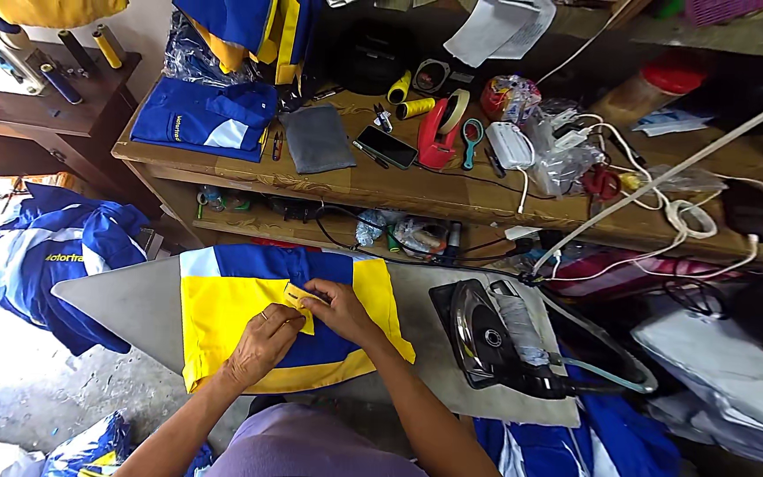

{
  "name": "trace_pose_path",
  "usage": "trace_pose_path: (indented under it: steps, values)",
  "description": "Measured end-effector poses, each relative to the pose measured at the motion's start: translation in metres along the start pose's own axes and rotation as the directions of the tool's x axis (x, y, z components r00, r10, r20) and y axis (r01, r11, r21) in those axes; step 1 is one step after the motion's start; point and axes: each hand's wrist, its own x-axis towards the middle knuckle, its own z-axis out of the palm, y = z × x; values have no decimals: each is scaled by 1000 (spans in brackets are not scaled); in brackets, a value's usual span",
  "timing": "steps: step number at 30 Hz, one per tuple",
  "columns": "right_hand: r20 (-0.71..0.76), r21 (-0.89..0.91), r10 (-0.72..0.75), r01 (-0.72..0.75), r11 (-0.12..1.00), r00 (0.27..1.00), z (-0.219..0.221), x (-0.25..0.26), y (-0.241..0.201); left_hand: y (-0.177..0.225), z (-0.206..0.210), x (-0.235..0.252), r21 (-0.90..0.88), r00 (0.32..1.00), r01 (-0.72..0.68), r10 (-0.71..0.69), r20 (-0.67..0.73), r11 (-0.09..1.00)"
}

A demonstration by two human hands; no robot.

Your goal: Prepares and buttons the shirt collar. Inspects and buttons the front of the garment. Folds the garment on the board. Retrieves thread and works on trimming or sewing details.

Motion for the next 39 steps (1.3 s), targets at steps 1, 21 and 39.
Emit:
trace_pose_path:
  steps: [1, 21, 39]
  values:
    - [25, -59, -7, 8, 998, 1000, 2, 0, -3, -2, -2, 1, 7, 1000, -6, 6, -18, 1000]
    - [16, 203, -81, 76, 976, 997, 4, 4, -3, -20, -12, 9, 79, 995, -67, 73, -72, 995]
    - [256, 462, 55, -172, 870, 965, 4, -5, 0, -23, -19, 1, -19, 985, -159, 160, 61, 987]
